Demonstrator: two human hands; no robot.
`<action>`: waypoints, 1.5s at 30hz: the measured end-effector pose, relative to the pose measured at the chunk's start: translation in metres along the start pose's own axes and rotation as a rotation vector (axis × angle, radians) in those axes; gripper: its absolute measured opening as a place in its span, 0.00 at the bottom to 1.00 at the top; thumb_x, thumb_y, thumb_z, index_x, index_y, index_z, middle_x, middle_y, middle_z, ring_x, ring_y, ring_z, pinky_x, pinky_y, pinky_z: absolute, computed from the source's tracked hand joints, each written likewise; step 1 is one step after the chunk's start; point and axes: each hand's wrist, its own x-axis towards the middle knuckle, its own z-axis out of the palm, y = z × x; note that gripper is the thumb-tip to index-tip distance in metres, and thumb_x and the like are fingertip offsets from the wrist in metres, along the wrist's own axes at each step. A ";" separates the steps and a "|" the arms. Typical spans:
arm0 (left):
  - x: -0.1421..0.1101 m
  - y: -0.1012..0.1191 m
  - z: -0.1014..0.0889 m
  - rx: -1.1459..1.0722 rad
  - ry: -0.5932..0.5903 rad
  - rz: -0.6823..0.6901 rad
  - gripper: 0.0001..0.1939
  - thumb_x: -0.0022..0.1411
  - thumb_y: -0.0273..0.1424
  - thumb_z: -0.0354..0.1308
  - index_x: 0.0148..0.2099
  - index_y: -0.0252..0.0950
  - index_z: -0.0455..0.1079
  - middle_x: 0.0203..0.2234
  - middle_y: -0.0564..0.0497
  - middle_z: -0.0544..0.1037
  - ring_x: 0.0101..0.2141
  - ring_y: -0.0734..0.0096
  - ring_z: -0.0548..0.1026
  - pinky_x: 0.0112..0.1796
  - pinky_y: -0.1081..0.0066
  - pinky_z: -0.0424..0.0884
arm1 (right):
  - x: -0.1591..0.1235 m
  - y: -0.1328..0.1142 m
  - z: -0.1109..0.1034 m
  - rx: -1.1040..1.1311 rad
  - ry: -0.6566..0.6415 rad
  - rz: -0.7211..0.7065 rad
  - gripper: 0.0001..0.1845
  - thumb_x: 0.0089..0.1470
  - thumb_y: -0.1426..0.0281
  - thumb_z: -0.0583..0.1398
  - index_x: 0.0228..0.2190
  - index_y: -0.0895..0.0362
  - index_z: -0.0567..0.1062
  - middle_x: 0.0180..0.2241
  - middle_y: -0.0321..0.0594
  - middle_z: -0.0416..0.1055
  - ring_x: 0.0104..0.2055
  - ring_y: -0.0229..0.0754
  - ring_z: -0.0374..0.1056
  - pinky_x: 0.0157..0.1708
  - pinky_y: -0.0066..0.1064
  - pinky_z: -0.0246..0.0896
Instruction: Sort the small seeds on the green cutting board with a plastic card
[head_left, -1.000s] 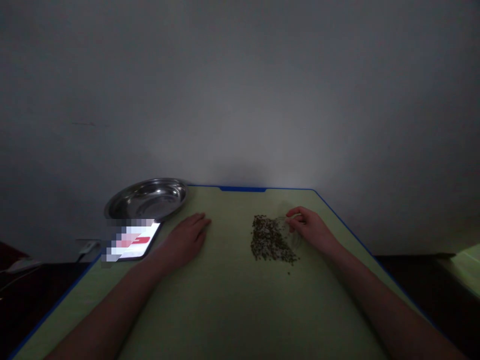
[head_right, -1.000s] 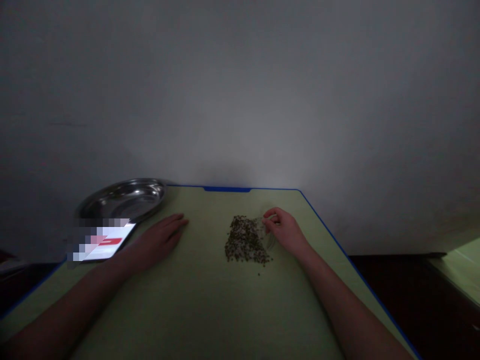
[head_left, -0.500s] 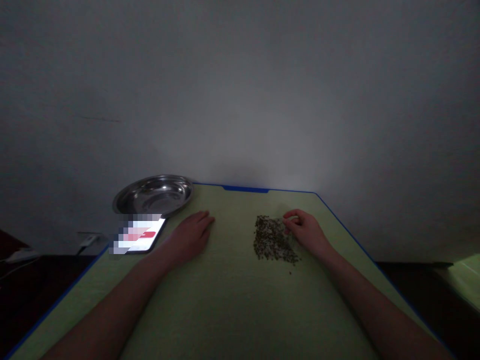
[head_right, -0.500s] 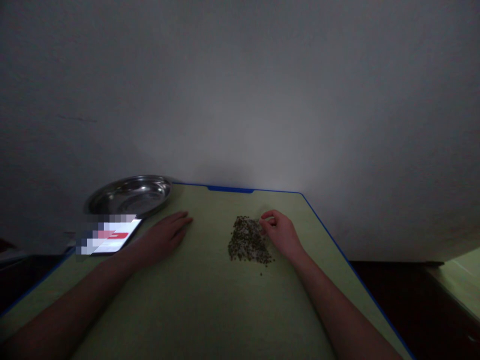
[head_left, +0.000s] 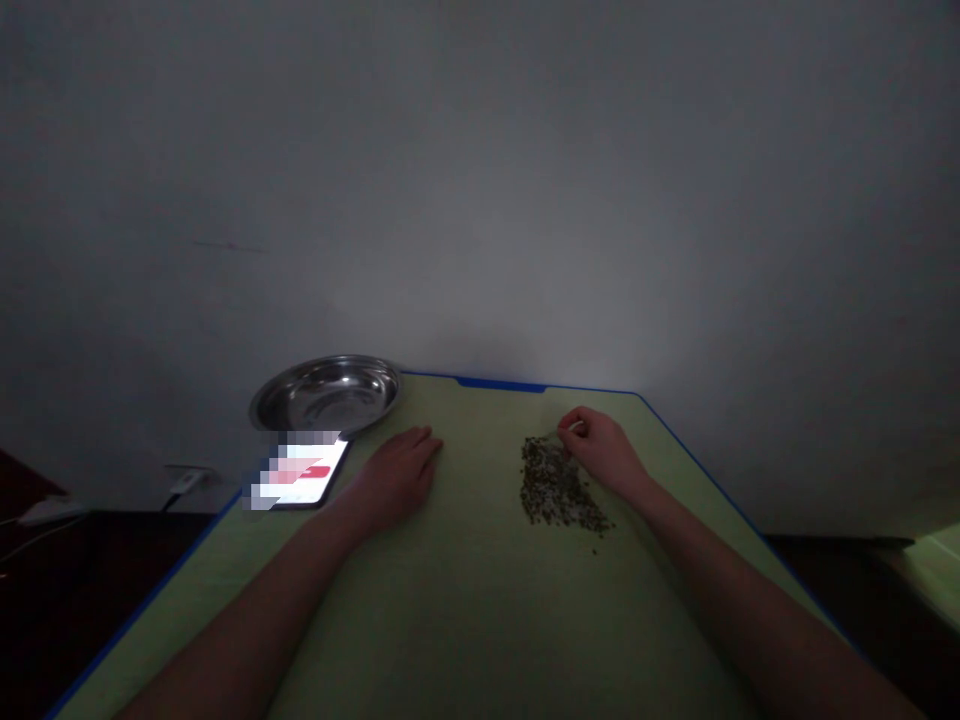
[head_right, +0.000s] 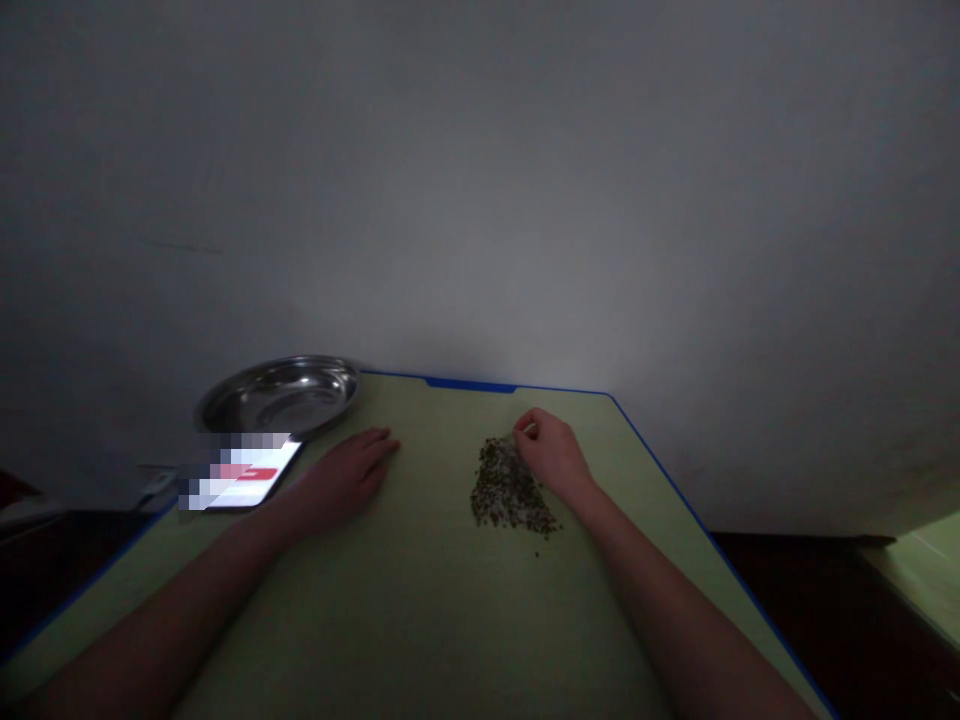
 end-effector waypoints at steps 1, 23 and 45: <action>0.000 0.000 0.000 0.004 -0.005 0.001 0.24 0.62 0.30 0.44 0.58 0.30 0.65 0.58 0.37 0.66 0.58 0.56 0.64 0.57 0.57 0.59 | 0.000 -0.003 0.001 -0.026 0.003 -0.011 0.04 0.48 0.71 0.56 0.26 0.55 0.71 0.21 0.36 0.73 0.22 0.37 0.66 0.25 0.27 0.54; -0.001 0.002 0.001 0.042 0.007 0.033 0.24 0.62 0.29 0.42 0.57 0.30 0.66 0.57 0.36 0.67 0.57 0.57 0.65 0.57 0.59 0.59 | -0.001 -0.024 0.021 -0.313 0.062 -0.134 0.06 0.51 0.74 0.55 0.28 0.55 0.72 0.27 0.41 0.75 0.29 0.42 0.68 0.29 0.30 0.53; 0.000 0.003 -0.011 -0.073 0.027 -0.016 0.20 0.63 0.29 0.42 0.53 0.33 0.69 0.51 0.42 0.74 0.51 0.61 0.71 0.53 0.63 0.65 | 0.014 -0.029 0.032 -0.322 0.024 -0.157 0.07 0.55 0.73 0.56 0.33 0.56 0.75 0.30 0.44 0.77 0.31 0.43 0.70 0.31 0.30 0.56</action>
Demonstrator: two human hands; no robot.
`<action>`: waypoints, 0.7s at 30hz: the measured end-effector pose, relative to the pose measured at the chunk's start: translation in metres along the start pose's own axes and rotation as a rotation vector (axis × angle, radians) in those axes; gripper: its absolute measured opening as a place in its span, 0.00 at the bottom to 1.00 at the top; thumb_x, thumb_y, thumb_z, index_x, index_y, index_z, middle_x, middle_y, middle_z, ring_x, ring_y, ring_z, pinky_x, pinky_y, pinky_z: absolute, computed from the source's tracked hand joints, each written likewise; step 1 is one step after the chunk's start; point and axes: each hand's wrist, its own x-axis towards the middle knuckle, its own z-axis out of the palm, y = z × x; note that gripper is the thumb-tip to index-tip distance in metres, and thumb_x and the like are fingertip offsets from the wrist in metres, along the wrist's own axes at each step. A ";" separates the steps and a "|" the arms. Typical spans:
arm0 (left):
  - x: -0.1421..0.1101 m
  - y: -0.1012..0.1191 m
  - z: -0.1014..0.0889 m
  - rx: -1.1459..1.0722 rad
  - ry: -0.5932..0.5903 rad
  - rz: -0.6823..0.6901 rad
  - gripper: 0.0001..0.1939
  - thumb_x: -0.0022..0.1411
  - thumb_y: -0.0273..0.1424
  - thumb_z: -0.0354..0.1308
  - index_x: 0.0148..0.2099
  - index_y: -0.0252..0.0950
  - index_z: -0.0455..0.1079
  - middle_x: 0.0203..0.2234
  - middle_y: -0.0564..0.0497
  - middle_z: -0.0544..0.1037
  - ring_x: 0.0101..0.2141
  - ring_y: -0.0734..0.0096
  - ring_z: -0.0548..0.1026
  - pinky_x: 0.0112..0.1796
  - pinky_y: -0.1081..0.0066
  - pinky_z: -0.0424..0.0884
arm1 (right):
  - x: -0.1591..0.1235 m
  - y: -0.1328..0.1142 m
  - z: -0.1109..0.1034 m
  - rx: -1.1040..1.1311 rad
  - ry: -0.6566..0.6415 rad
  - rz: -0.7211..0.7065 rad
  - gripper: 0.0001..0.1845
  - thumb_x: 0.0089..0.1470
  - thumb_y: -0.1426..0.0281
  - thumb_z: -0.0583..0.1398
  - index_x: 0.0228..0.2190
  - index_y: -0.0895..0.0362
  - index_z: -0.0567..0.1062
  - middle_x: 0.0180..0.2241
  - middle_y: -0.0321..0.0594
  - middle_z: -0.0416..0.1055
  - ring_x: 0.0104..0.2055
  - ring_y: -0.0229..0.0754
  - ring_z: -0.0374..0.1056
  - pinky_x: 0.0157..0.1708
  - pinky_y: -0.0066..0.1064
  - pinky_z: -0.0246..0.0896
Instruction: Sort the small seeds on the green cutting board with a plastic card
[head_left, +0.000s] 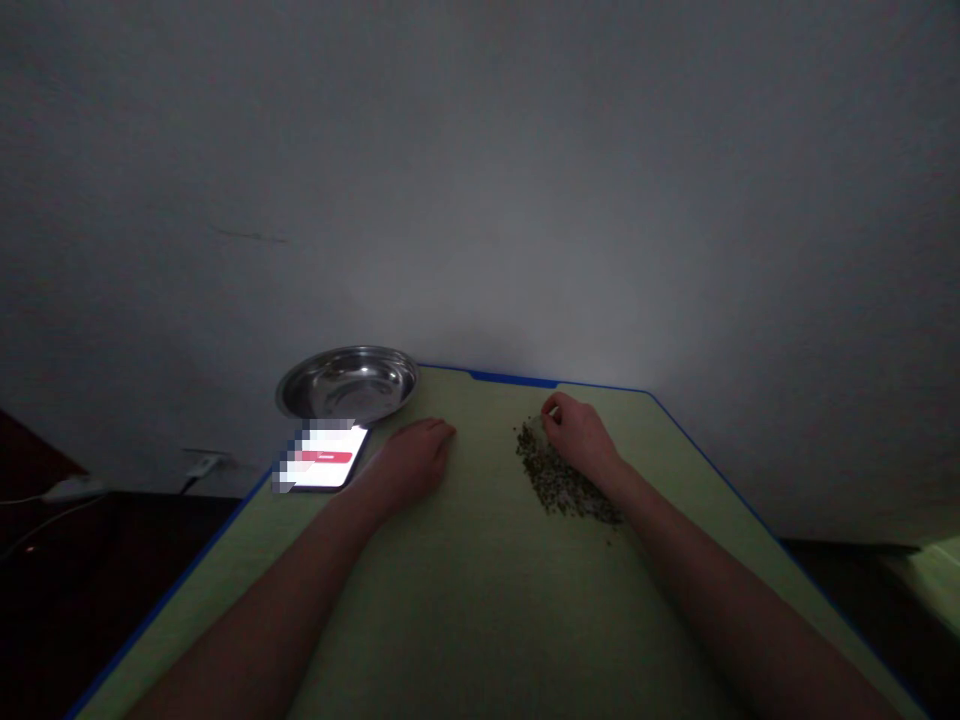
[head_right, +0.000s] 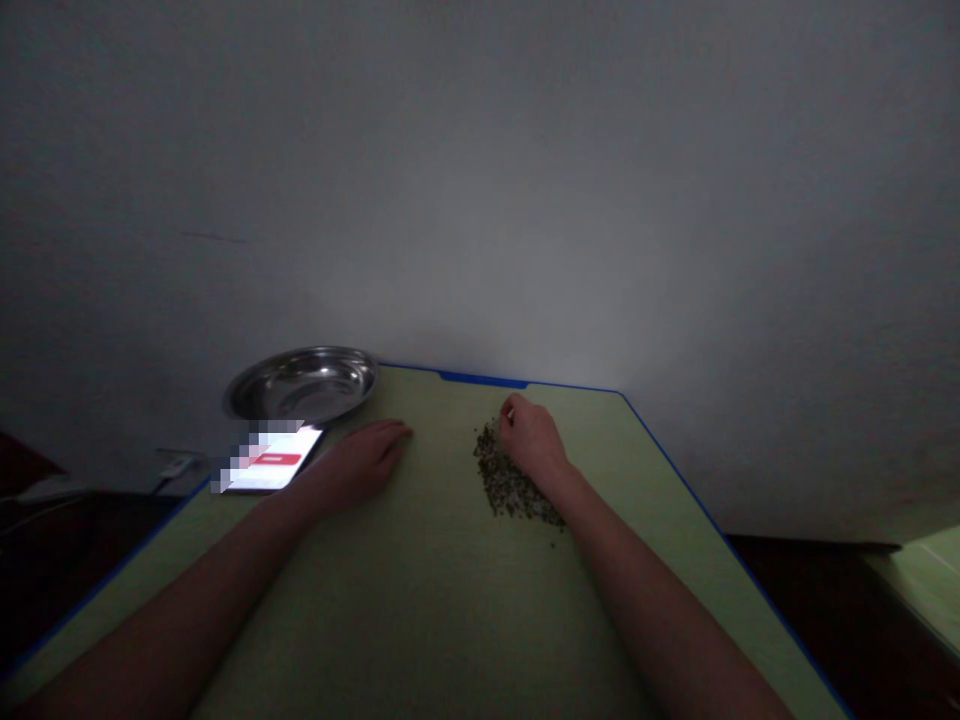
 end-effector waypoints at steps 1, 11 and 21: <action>0.000 0.001 -0.002 -0.004 0.005 -0.012 0.21 0.63 0.29 0.42 0.53 0.33 0.69 0.50 0.42 0.74 0.50 0.62 0.71 0.53 0.63 0.65 | 0.001 0.001 0.000 0.002 -0.005 0.002 0.07 0.55 0.73 0.56 0.34 0.56 0.75 0.30 0.44 0.77 0.31 0.43 0.70 0.32 0.30 0.56; 0.001 -0.002 -0.006 -0.049 0.039 -0.073 0.21 0.64 0.31 0.42 0.52 0.32 0.71 0.47 0.43 0.77 0.47 0.62 0.74 0.50 0.64 0.67 | 0.009 0.004 0.003 -0.061 -0.106 -0.048 0.10 0.57 0.67 0.56 0.35 0.57 0.77 0.33 0.44 0.78 0.36 0.43 0.72 0.34 0.30 0.58; 0.003 -0.002 -0.011 -0.091 0.137 -0.078 0.18 0.62 0.30 0.45 0.48 0.35 0.73 0.41 0.45 0.80 0.41 0.61 0.77 0.44 0.64 0.71 | 0.011 -0.022 0.006 -0.305 -0.181 -0.262 0.15 0.62 0.65 0.49 0.40 0.56 0.73 0.36 0.47 0.77 0.36 0.45 0.71 0.32 0.31 0.54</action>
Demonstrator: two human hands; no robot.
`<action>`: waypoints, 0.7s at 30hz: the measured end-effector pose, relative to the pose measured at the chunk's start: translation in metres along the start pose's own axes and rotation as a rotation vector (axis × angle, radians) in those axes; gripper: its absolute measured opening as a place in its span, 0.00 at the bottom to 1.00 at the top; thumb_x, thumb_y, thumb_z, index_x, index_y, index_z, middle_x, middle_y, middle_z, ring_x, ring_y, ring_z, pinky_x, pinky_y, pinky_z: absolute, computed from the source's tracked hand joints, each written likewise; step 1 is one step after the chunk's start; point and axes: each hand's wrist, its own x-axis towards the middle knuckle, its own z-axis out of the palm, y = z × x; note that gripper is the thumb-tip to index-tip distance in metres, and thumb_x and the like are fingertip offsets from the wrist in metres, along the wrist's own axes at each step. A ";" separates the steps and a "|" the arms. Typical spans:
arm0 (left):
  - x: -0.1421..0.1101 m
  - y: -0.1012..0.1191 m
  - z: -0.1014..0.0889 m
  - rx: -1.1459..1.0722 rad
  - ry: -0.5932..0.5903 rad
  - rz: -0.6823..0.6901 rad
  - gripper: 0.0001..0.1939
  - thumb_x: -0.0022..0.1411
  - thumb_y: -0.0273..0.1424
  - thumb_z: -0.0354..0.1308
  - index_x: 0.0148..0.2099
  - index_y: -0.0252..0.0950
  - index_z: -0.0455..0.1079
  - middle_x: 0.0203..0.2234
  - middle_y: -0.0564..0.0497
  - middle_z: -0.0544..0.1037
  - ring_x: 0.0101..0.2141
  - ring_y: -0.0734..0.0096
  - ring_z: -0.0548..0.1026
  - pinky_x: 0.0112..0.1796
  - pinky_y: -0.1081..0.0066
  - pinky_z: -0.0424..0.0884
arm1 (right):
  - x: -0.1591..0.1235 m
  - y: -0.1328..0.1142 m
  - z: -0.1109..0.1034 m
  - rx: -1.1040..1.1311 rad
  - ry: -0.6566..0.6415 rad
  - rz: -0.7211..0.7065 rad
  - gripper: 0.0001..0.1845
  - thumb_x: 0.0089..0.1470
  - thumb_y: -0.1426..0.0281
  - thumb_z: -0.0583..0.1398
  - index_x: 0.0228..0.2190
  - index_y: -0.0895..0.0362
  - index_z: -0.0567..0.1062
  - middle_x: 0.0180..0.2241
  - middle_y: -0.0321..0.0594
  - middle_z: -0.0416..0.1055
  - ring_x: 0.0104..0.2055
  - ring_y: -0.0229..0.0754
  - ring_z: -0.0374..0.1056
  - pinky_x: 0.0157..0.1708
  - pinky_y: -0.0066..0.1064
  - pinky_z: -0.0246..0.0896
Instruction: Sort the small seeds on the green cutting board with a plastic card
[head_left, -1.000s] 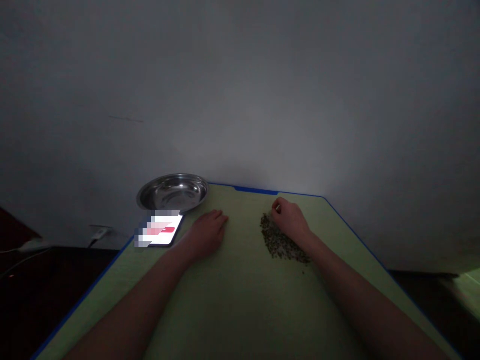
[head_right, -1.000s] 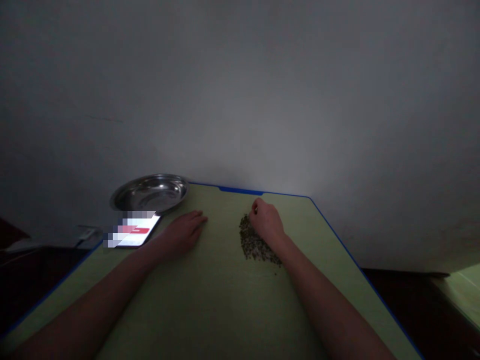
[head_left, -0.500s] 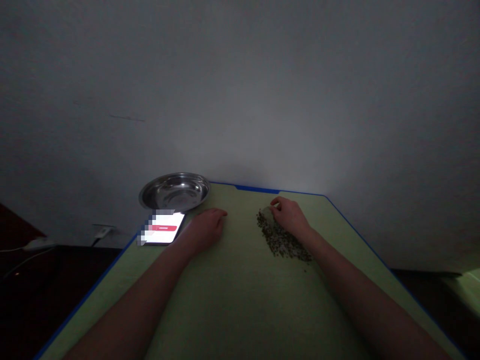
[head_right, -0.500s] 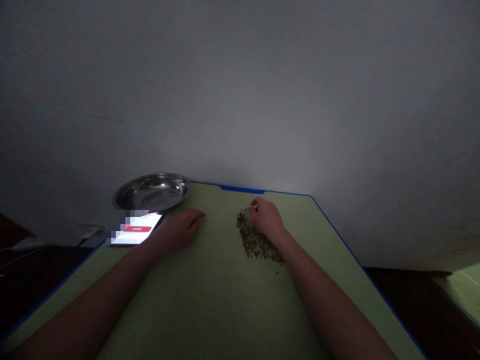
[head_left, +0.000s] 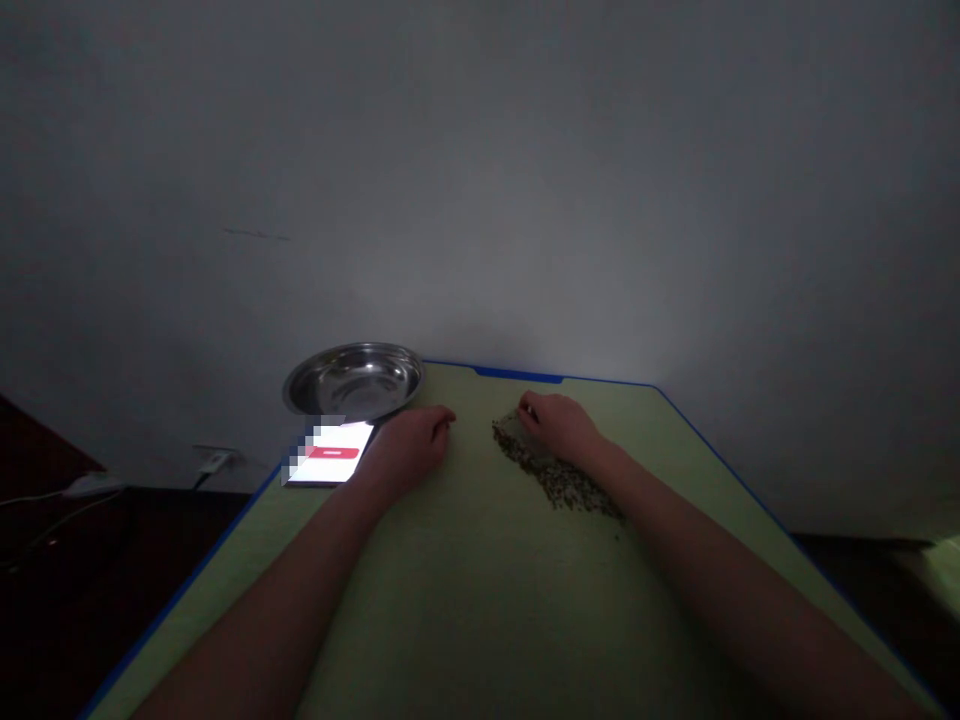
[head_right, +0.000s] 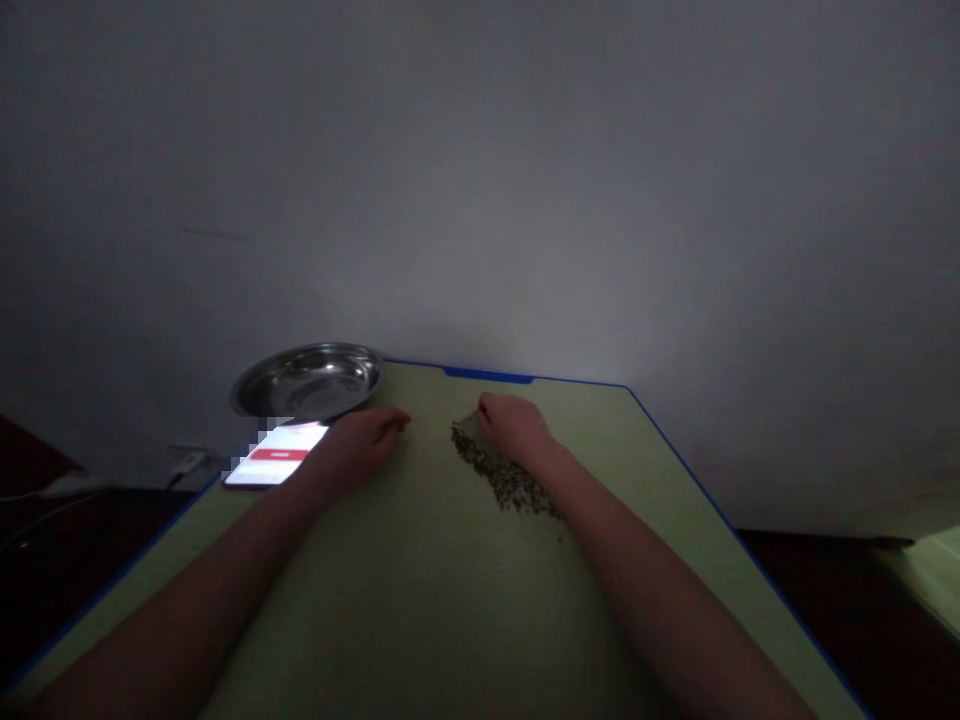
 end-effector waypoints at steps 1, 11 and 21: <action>0.000 0.000 -0.001 -0.007 0.008 -0.004 0.18 0.61 0.30 0.45 0.48 0.36 0.73 0.40 0.45 0.80 0.40 0.61 0.77 0.43 0.64 0.71 | 0.001 -0.002 -0.001 -0.023 -0.007 -0.034 0.16 0.63 0.64 0.49 0.41 0.56 0.73 0.36 0.47 0.77 0.36 0.45 0.71 0.32 0.31 0.54; 0.000 0.008 -0.008 -0.046 0.123 -0.005 0.15 0.59 0.27 0.48 0.42 0.36 0.75 0.33 0.47 0.81 0.33 0.65 0.78 0.36 0.67 0.71 | 0.004 -0.029 -0.005 -0.149 -0.023 -0.350 0.21 0.65 0.59 0.47 0.39 0.57 0.74 0.31 0.46 0.78 0.30 0.44 0.72 0.26 0.30 0.47; -0.002 0.010 -0.009 -0.140 0.293 0.093 0.13 0.59 0.23 0.46 0.40 0.35 0.72 0.31 0.49 0.79 0.28 0.70 0.75 0.33 0.70 0.69 | -0.028 -0.048 -0.010 -0.158 -0.004 -0.551 0.20 0.64 0.60 0.49 0.32 0.58 0.73 0.27 0.43 0.78 0.26 0.39 0.70 0.22 0.30 0.40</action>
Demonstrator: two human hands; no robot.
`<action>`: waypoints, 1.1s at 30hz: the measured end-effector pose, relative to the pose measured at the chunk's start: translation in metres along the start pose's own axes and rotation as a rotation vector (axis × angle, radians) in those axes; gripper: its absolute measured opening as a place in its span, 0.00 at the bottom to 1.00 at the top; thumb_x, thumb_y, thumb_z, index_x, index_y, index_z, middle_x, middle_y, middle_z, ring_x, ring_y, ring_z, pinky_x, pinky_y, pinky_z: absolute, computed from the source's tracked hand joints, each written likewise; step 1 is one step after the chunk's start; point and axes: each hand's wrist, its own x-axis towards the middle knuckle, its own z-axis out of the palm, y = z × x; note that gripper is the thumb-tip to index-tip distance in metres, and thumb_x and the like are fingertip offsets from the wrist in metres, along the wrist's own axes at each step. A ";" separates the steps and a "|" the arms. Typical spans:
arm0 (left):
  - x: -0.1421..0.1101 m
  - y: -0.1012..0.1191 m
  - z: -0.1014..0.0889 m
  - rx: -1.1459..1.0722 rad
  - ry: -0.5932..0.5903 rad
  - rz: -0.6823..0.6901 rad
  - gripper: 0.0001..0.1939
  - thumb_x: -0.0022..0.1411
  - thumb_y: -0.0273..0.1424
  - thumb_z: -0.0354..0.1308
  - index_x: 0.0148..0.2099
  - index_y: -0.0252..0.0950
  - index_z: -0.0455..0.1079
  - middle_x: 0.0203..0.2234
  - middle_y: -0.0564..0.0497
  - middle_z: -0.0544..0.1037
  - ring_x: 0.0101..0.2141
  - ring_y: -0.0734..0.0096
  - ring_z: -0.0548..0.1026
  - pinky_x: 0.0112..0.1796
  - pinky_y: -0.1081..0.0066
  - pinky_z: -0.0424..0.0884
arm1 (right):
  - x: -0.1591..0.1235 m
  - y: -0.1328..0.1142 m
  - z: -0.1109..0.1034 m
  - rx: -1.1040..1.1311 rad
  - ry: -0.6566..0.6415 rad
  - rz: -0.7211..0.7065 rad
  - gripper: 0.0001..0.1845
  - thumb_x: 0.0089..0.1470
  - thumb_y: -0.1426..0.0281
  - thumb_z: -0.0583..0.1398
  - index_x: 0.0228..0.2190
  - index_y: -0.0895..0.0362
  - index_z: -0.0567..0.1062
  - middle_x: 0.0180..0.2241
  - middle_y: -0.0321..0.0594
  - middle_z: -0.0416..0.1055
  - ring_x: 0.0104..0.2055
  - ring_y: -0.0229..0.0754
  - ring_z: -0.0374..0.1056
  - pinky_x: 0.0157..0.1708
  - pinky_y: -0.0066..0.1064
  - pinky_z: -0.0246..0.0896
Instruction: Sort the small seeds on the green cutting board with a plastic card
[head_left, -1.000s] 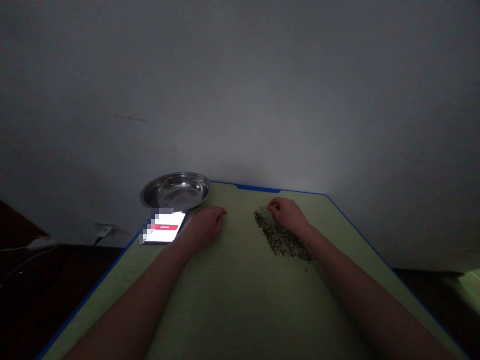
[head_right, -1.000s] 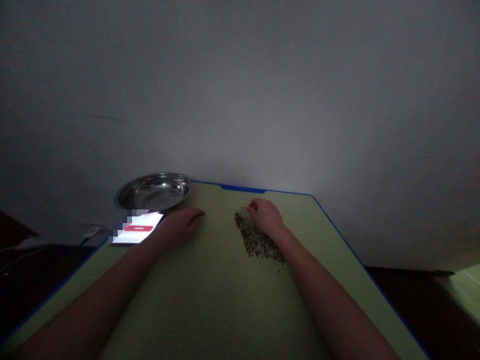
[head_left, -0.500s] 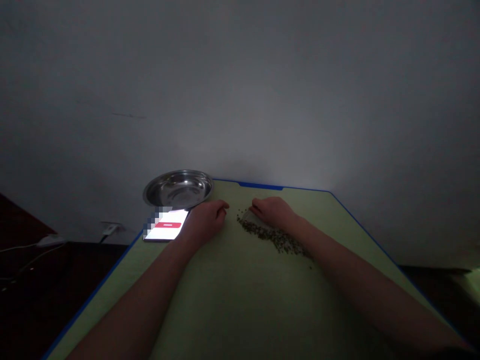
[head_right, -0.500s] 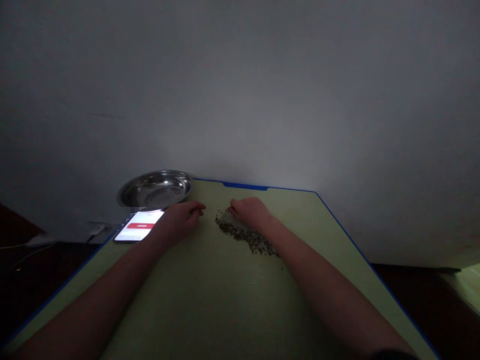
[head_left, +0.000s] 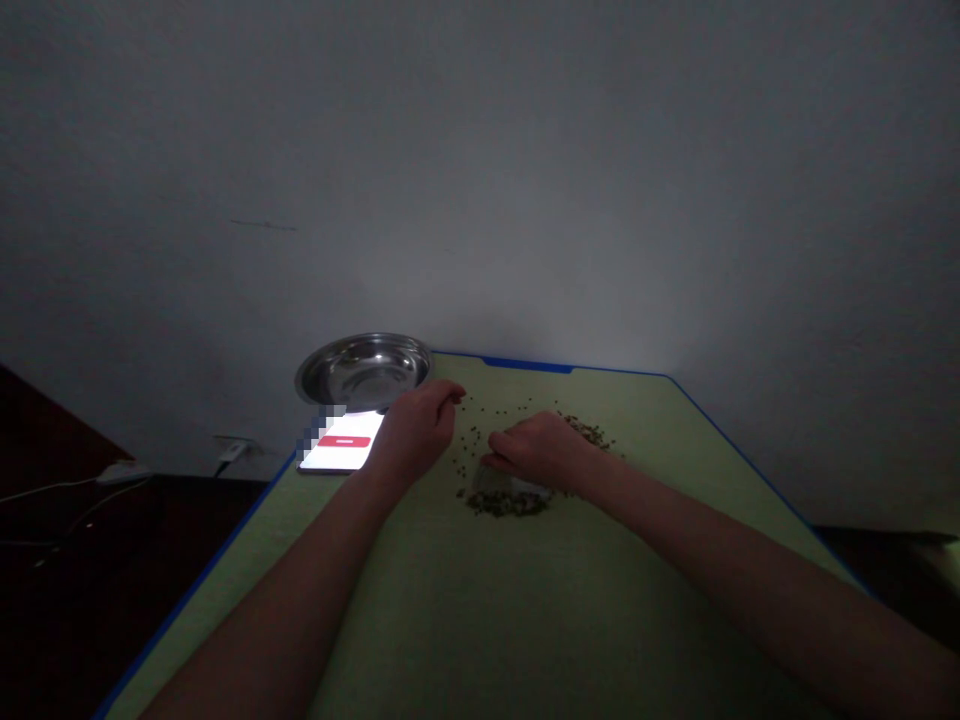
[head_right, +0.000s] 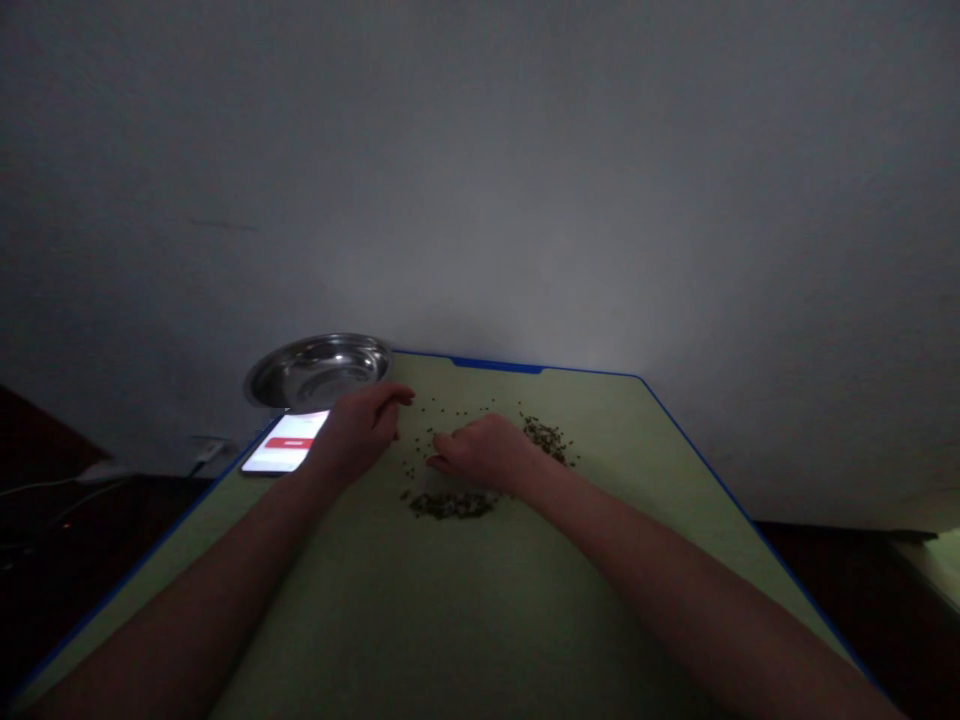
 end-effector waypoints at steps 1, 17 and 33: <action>0.000 0.000 0.000 -0.011 0.019 0.014 0.14 0.57 0.21 0.46 0.40 0.35 0.71 0.32 0.49 0.78 0.28 0.72 0.74 0.34 0.70 0.69 | -0.004 -0.002 0.001 -0.004 0.012 -0.023 0.20 0.64 0.60 0.49 0.31 0.58 0.73 0.26 0.42 0.77 0.25 0.39 0.70 0.22 0.30 0.38; 0.000 0.006 -0.012 -0.064 0.197 0.124 0.13 0.54 0.19 0.45 0.33 0.36 0.69 0.26 0.51 0.73 0.28 0.71 0.71 0.33 0.69 0.66 | -0.047 0.022 -0.017 0.137 0.159 0.243 0.24 0.64 0.57 0.47 0.26 0.56 0.71 0.19 0.38 0.71 0.20 0.37 0.62 0.23 0.29 0.39; 0.000 0.001 -0.029 0.041 0.250 0.155 0.12 0.52 0.22 0.45 0.23 0.37 0.67 0.19 0.53 0.71 0.22 0.73 0.69 0.27 0.70 0.64 | -0.004 0.123 0.030 0.138 -0.006 0.875 0.23 0.64 0.61 0.47 0.38 0.60 0.77 0.39 0.54 0.77 0.39 0.49 0.71 0.34 0.33 0.56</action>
